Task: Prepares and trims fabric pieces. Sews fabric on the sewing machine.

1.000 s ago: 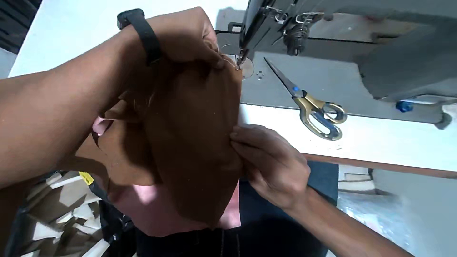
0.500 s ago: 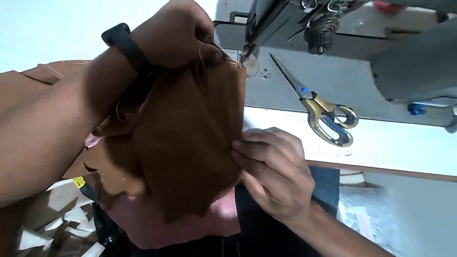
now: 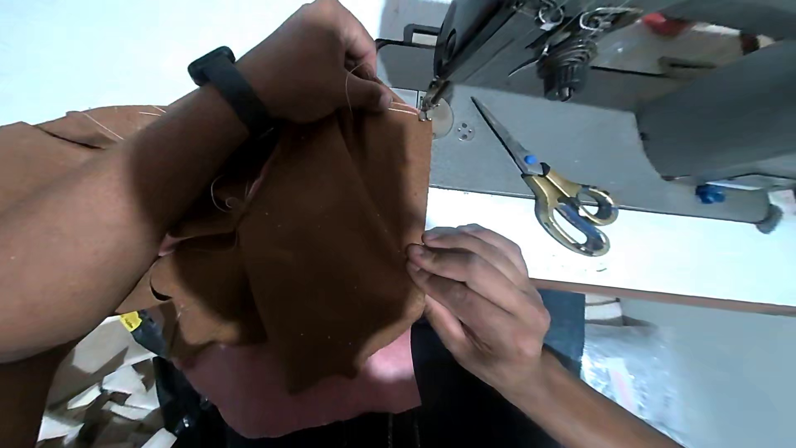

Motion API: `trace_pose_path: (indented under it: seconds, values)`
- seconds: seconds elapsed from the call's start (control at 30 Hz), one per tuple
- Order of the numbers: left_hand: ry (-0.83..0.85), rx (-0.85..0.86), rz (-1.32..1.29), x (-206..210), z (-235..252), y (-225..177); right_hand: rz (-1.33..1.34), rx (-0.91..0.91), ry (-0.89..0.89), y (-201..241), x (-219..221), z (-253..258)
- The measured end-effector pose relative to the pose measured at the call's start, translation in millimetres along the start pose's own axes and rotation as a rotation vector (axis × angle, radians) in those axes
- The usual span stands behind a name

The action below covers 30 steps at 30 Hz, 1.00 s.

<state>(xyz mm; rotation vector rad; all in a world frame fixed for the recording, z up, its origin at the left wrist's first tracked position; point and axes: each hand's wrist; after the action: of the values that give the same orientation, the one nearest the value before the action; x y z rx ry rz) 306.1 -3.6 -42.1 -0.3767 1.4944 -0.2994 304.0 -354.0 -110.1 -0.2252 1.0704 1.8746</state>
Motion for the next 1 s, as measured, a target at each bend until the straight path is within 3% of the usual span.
trace_pose_path:
  seconds: [1.0]
  values:
    - [0.005, -0.006, 0.004, -0.8, 0.1, 0.1, -0.012, -0.005, 0.001, 0.2, 0.3, 0.5]
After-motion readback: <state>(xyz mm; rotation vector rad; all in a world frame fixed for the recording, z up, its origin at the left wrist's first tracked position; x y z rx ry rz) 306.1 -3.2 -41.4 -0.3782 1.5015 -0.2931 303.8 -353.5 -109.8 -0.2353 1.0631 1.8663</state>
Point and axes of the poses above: each hand's wrist, its own z-axis towards the middle knuckle, its own x-axis out of the palm, y = z × x, and after that the axes turned 14 degrees about z, right-handed
